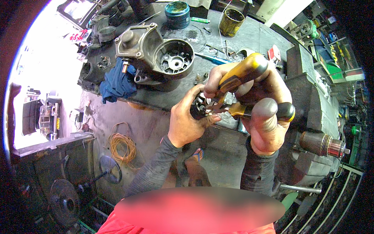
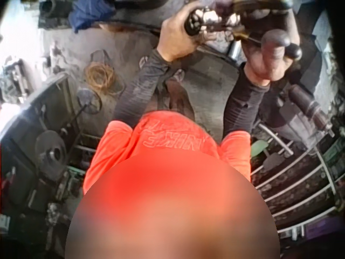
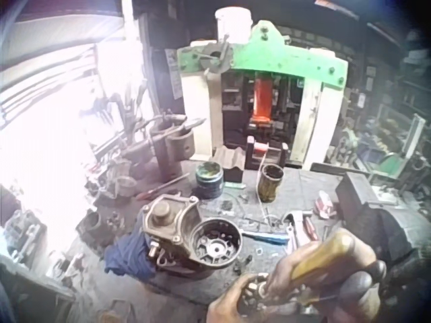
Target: The person disassembles a mechanical component, likely a starter motor, using pliers and a screwdriver. They remove small parts, inspect the assembly, and use a grinding machine to clean or shape a piece. The person then reassembles the component on a workbench.
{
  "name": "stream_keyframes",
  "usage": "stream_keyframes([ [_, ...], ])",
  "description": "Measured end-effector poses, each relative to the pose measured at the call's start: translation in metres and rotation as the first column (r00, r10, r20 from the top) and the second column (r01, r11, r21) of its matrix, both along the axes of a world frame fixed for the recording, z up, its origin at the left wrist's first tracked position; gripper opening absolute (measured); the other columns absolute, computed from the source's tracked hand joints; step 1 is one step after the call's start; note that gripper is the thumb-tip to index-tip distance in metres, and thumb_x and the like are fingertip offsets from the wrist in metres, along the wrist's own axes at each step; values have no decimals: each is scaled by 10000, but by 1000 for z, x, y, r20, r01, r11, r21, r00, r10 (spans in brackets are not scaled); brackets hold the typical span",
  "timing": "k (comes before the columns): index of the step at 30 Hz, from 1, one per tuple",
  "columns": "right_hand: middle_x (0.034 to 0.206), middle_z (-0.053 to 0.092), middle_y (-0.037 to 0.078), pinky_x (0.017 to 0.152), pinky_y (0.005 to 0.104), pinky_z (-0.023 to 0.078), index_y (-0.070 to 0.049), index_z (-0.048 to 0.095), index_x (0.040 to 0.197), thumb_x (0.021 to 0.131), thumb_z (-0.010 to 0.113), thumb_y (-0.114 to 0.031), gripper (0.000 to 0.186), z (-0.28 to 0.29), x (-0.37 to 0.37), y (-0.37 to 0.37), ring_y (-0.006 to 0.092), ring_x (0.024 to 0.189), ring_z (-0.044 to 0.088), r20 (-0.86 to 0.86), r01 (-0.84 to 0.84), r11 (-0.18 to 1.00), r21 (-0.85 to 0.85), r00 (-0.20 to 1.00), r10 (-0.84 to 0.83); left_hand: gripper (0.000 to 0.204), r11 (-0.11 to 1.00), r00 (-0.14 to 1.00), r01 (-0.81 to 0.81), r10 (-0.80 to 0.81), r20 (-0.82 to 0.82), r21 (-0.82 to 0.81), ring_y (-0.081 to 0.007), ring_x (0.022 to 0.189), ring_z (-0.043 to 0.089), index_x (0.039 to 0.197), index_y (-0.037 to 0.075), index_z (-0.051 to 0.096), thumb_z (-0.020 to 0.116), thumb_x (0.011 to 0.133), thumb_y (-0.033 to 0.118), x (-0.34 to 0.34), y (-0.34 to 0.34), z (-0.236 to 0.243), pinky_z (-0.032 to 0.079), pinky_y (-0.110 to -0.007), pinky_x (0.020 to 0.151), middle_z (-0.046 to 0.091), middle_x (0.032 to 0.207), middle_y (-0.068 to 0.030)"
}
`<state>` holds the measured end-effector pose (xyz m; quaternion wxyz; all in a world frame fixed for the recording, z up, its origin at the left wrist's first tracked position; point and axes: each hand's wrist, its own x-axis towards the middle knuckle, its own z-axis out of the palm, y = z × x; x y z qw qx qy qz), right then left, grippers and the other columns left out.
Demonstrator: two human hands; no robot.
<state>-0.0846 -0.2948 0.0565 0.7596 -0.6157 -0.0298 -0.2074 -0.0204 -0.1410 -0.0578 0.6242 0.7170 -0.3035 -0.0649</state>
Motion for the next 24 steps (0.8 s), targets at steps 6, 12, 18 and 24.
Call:
stream_keyframes([
  [6, 1101, 648, 234, 945, 523, 563, 14, 560, 1364, 872, 605, -862, 1005, -7, 3, -3, 342, 1018, 670, 16, -8, 999, -35, 1000, 9, 877, 1000, 998, -9, 9, 63, 0, -342, 1153, 748, 1417, -10, 586, 1012, 689, 229, 0, 2, -5, 583, -407, 972, 734, 1248, -220],
  [12, 1086, 647, 240, 900, 509, 580, 37, 584, 1312, 883, 623, -843, 979, -6, 3, 1, 350, 998, 672, 15, -38, 998, -45, 999, 38, 893, 1000, 999, 4, -4, 40, -1, -343, 1154, 751, 1426, -24, 577, 1013, 690, 232, 0, 3, -7, 588, -403, 967, 737, 1239, -226],
  [18, 1097, 682, 248, 818, 376, 583, -11, 571, 1153, 852, 773, -738, 813, 5, 1, 12, 276, 954, 689, -100, 16, 997, -78, 995, -24, 836, 1000, 999, 3, -2, 46, -18, -322, 1082, 771, 1407, -9, 605, 996, 724, 272, 1, 2, -8, 592, -397, 924, 758, 1171, -208],
  [24, 1013, 639, 101, 796, 315, 515, -27, 572, 1108, 780, 861, -712, 812, -1, 1, 15, 182, 903, 626, -144, 94, 995, -34, 985, -98, 880, 998, 998, 56, -55, -22, 42, -360, 1122, 736, 1407, -8, 584, 978, 736, 401, 1, 4, -13, 586, -419, 955, 708, 1279, -213],
])
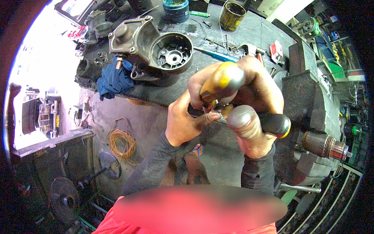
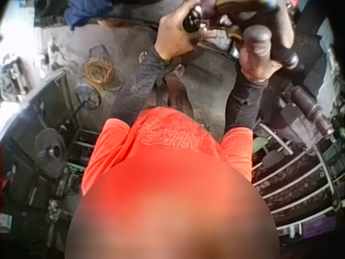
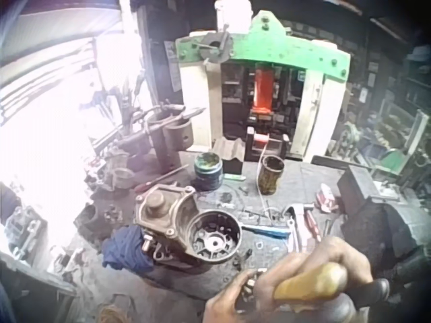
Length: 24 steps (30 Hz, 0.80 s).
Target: The person disassembles a mechanical component, likely a starter motor, using pliers and a screwdriver. They remove small parts, inspect the assembly, and use a grinding machine to clean or shape a piece. The person then reassembles the component on a workbench.
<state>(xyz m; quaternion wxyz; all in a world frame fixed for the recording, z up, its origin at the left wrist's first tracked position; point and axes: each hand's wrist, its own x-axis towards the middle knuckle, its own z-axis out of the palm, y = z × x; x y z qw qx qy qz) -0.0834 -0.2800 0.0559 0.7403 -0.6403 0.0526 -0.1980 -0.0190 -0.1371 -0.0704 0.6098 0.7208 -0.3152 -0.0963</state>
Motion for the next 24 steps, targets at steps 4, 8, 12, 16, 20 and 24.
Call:
stream_keyframes([
  [4, 1011, 558, 32, 830, 302, 479, -24, 584, 1099, 762, 889, -690, 806, -4, -3, -1, 152, 929, 569, -13, 49, 999, -1, 999, -49, 917, 1000, 1000, 17, -18, -24, -2, -351, 1118, 736, 1423, -11, 570, 976, 729, 429, 0, 2, 0, 589, -419, 955, 699, 1302, -223],
  [8, 1006, 547, 27, 803, 303, 477, -28, 581, 1067, 799, 869, -678, 760, -3, 0, 1, 148, 898, 557, 22, 31, 999, -36, 999, -30, 912, 999, 999, 8, -7, -39, 32, -340, 1093, 742, 1428, -10, 566, 984, 726, 396, -1, 2, 4, 592, -417, 942, 704, 1287, -226],
  [12, 1032, 610, 109, 814, 323, 515, -28, 569, 1059, 869, 823, -643, 692, 2, 3, 1, 187, 902, 601, 45, -106, 994, 18, 993, 105, 919, 996, 998, 32, -26, -65, 81, -341, 1104, 746, 1455, -4, 548, 994, 721, 324, 0, 6, 7, 590, -414, 945, 707, 1275, -230],
  [16, 1137, 656, 251, 842, 369, 573, -25, 543, 1120, 947, 734, -633, 660, 9, -6, -16, 262, 974, 668, 185, -121, 992, 39, 976, 112, 899, 999, 992, 36, -40, 122, 33, -355, 1167, 738, 1505, 0, 505, 963, 760, 211, 2, 7, 9, 577, -412, 992, 717, 1261, -239],
  [20, 1195, 641, 301, 837, 417, 609, -14, 527, 1202, 1009, 649, -623, 651, -2, -23, -37, 311, 1010, 685, 336, 6, 996, 86, 941, -35, 766, 995, 994, 67, -73, 80, 78, -348, 1214, 722, 1470, -11, 552, 907, 823, 195, 5, 4, 12, 565, -415, 1027, 694, 1335, -261],
  [24, 1177, 644, 291, 833, 424, 623, -1, 516, 1146, 1052, 612, -557, 571, -29, -41, -40, 307, 1010, 692, 286, 118, 991, 62, 949, -130, 659, 994, 969, 79, -96, 227, 81, -364, 1285, 684, 1393, -25, 624, 902, 830, 173, 11, 3, 14, 547, -419, 1072, 679, 1382, -258],
])
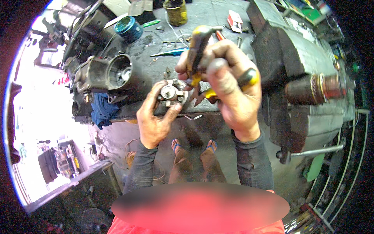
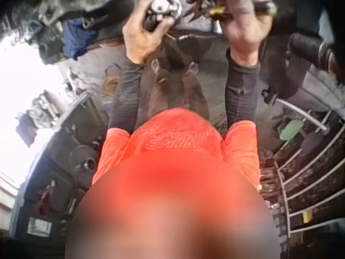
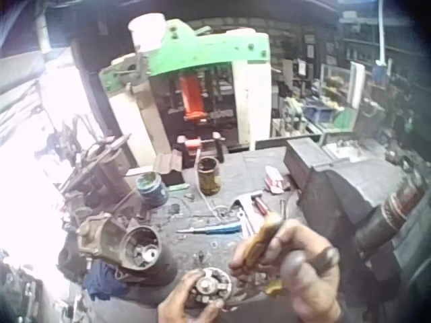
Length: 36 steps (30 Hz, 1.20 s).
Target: The person disassembles a mechanical component, likely a starter motor, using pliers and a screwdriver. They remove small parts, inspect the assembly, and use a grinding machine to clean or shape a piece. The person then reassembles the component on a workbench.
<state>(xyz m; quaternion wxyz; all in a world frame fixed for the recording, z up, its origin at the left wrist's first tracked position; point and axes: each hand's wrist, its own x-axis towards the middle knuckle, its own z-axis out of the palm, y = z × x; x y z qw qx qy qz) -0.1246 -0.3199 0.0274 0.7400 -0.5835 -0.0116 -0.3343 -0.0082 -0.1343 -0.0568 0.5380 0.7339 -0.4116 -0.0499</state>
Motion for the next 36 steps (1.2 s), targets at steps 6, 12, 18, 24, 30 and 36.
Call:
stream_keyframes([
  [6, 1156, 659, 262, 842, 414, 626, -5, 515, 1118, 1111, 572, -430, 429, -28, -23, 9, 276, 1015, 703, 23, 131, 987, 91, 991, -134, 634, 996, 991, 39, -29, -133, 75, -277, 1270, 681, 1380, -27, 651, 915, 817, 97, 3, 3, 9, 534, -384, 1091, 693, 1392, -201],
  [12, 1115, 639, 182, 815, 460, 567, 34, 590, 1235, 1102, 475, -594, 653, -46, -28, 31, 274, 959, 654, 191, 291, 867, 405, 900, -391, 692, 936, 980, 196, -183, -72, 293, -300, 1337, 640, 1530, -18, 520, 819, 916, 96, 16, 12, 29, 516, -416, 1124, 615, 1488, -234],
  [18, 1125, 636, 182, 839, 491, 556, 2, 592, 1249, 1091, 459, -628, 663, -66, -23, 47, 286, 1005, 635, 343, 205, 786, 584, 814, -468, 708, 910, 960, 190, -250, 123, 369, -357, 1320, 656, 1553, -20, 486, 808, 939, 122, 20, 13, 31, 521, -427, 1115, 625, 1453, -270],
  [24, 1130, 640, 179, 846, 491, 555, 2, 587, 1257, 1080, 468, -648, 684, -79, -19, 48, 284, 1018, 635, 421, 198, 827, 526, 785, -455, 691, 899, 962, 185, -247, 113, 396, -364, 1321, 657, 1549, -25, 492, 798, 952, 142, 22, 15, 28, 521, -429, 1107, 625, 1452, -282],
  [30, 1127, 589, 118, 885, 458, 495, 49, 611, 1236, 1060, 448, -711, 797, -71, -16, 50, 239, 1050, 572, 391, 153, 852, 500, 838, -380, 694, 903, 960, 204, -261, 103, 379, -359, 1315, 661, 1554, -29, 477, 791, 957, 129, 23, 14, 27, 525, -428, 1106, 617, 1458, -283],
  [36, 997, 645, 141, 701, 335, 543, -26, 526, 1102, 1081, 612, -402, 387, -35, 11, 61, 184, 852, 640, 239, 545, 803, 241, 769, -593, 695, 924, 955, 196, -256, 149, 328, -379, 1334, 644, 1551, -34, 472, 790, 955, 128, 21, 15, 22, 528, -432, 1104, 600, 1472, -294],
])
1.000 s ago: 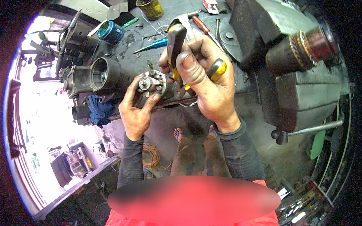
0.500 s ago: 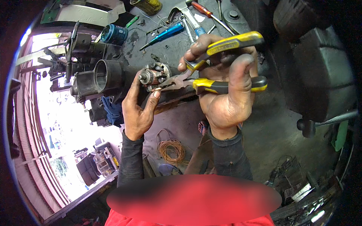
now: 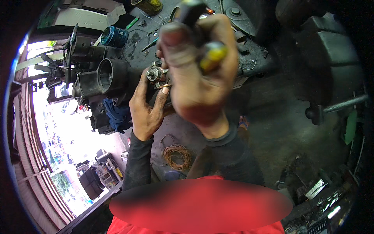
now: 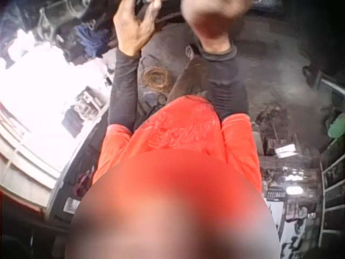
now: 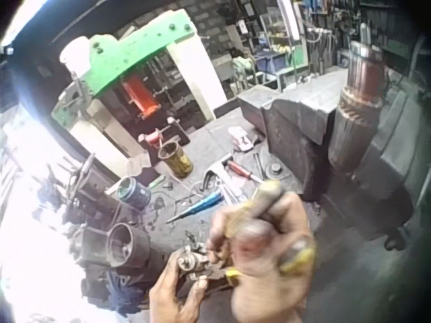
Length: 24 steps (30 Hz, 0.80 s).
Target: The person disassembles a mechanical component, likely a starter motor, using pliers and a screwdriver. They remove small parts, inspect the assembly, and use a grinding machine to clean or shape a piece. The person then reassembles the component on a workbench.
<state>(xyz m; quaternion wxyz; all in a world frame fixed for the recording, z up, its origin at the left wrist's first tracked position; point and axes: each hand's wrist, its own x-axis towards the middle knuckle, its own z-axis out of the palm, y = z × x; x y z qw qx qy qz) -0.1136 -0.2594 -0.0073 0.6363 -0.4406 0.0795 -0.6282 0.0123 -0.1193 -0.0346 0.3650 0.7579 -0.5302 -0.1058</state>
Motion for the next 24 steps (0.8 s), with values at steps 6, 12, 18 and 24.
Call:
stream_keyframes([
  [6, 799, 479, -26, 603, 262, 421, -56, 482, 1009, 1032, 766, -275, 359, 44, 59, 21, 74, 688, 462, -404, 463, 883, -78, 795, -452, 706, 996, 989, 50, -59, 136, 67, -468, 1348, 597, 1518, -55, 479, 784, 920, 162, 6, 6, -13, 498, -466, 1127, 575, 1479, -318],
  [12, 821, 520, 12, 642, 340, 473, -61, 473, 1013, 1003, 790, -370, 443, 72, 72, 26, 125, 725, 514, -624, 377, 922, -88, 701, -346, 675, 994, 993, 72, -80, 88, 87, -497, 1349, 575, 1496, -56, 480, 766, 936, 188, 9, 4, -16, 498, -487, 1107, 574, 1462, -329],
  [18, 877, 709, 59, 578, 235, 536, -37, 595, 1023, 1032, 752, -297, 304, 63, -12, -12, 112, 731, 678, -439, 271, 959, 80, 874, -210, 625, 997, 999, -33, 35, 30, -71, -489, 1272, 633, 1465, -62, 510, 767, 949, 179, -1, -4, -8, 528, -476, 1073, 606, 1410, -329],
  [24, 1083, 718, 251, 901, 485, 565, 52, 575, 1183, 910, 809, -340, 532, -3, 29, -67, 373, 997, 730, -928, 203, 955, -215, 263, -265, 593, 992, 993, -74, 82, 84, -99, -449, 1208, 683, 1435, -55, 547, 780, 945, 184, -7, -9, -8, 562, -451, 1019, 650, 1346, -307],
])
